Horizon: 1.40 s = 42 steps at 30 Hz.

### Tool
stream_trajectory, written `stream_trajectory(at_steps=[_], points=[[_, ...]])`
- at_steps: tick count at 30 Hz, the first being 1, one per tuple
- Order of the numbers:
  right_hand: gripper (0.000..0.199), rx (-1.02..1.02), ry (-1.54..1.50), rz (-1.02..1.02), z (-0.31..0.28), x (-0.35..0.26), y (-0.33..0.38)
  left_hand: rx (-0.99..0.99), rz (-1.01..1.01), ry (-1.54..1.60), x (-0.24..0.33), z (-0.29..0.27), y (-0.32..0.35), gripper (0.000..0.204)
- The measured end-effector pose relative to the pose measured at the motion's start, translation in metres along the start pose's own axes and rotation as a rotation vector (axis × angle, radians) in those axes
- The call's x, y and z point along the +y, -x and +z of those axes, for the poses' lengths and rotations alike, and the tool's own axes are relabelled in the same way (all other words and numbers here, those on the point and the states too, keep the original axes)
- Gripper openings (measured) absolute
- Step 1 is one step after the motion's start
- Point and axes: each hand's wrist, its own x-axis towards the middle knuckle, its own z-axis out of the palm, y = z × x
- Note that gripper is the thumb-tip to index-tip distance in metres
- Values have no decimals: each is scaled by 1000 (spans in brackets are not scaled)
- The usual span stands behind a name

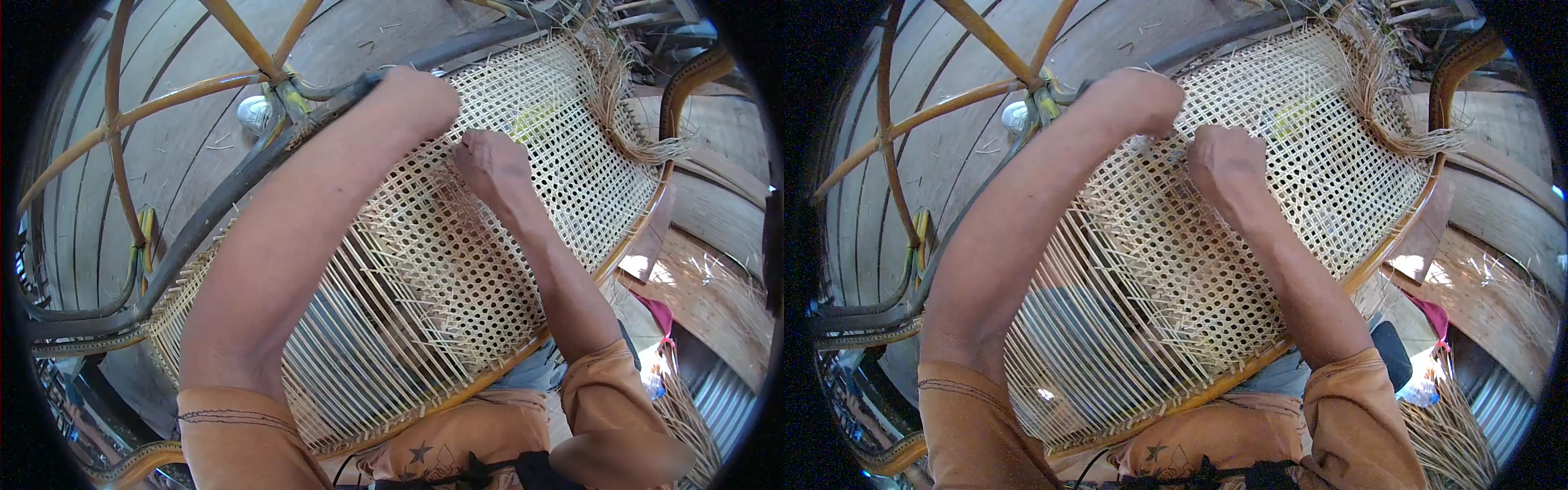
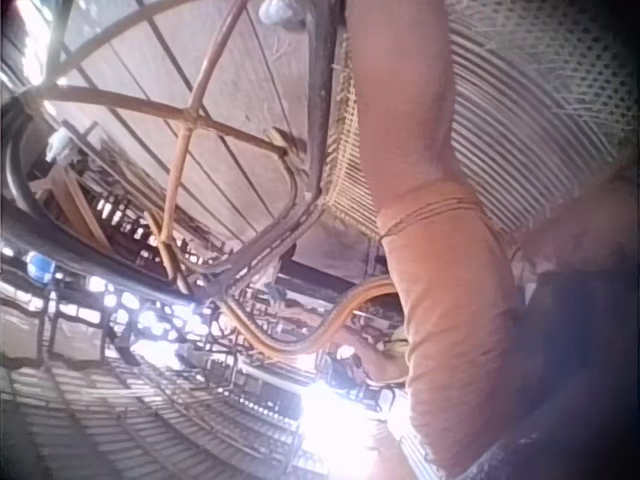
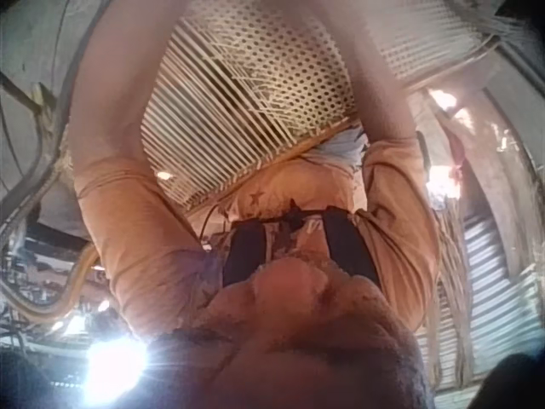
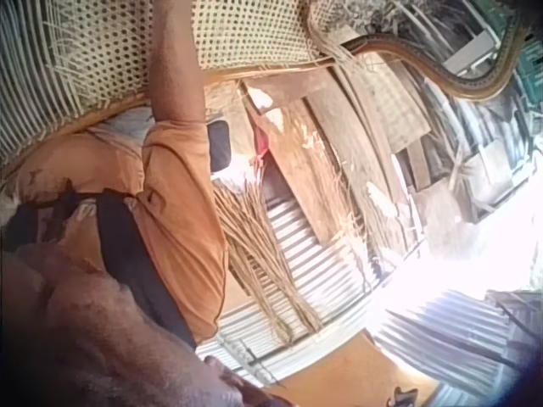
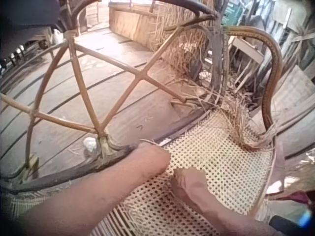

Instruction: Repairing the woven seat of a rattan chair using rattan strips and a utility tool.

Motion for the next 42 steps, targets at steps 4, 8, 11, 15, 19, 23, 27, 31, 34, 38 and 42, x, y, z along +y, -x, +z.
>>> stream_trajectory(at_steps=[4, 8, 11, 15, 19, 23, 27, 31, 34, 38, 42], points=[[25, 50, 74, -26, 4, -5, -2, -105, -181, 167, -10, 9, 3, 30], [16, -65, 58, 31, -12, -18, -1, -31, -103, 23, -8, 13, -7, 37], [10, 325, -103, -412, 0, 4, -3, -39, -212, 75, -25, 7, 3, 35], [7, 138, -712, -228, 19, 20, -12, 67, -317, 94, -51, 13, 23, 38], [13, 19, -366, -288, -9, 18, -18, 97, -405, 78, -70, 16, 45, 43], [15, -74, -279, -237, -17, 13, -16, 262, -417, 224, -79, 30, 47, 45], [18, 43, -320, -306, -11, 16, -11, 428, -282, 305, -42, 48, 20, 48], [16, 127, -290, -379, -7, 17, -11, 309, -291, 346, -39, 52, 2, 45], [13, 130, -278, -385, -3, 22, -13, 185, -262, 374, -40, 54, -1, 38], [13, 95, -253, -386, 2, 19, -21, 398, -285, 253, -69, 59, 18, 28], [16, 39, -155, -324, -1, 20, -24, 370, -338, 218, -72, 57, 23, 25]])
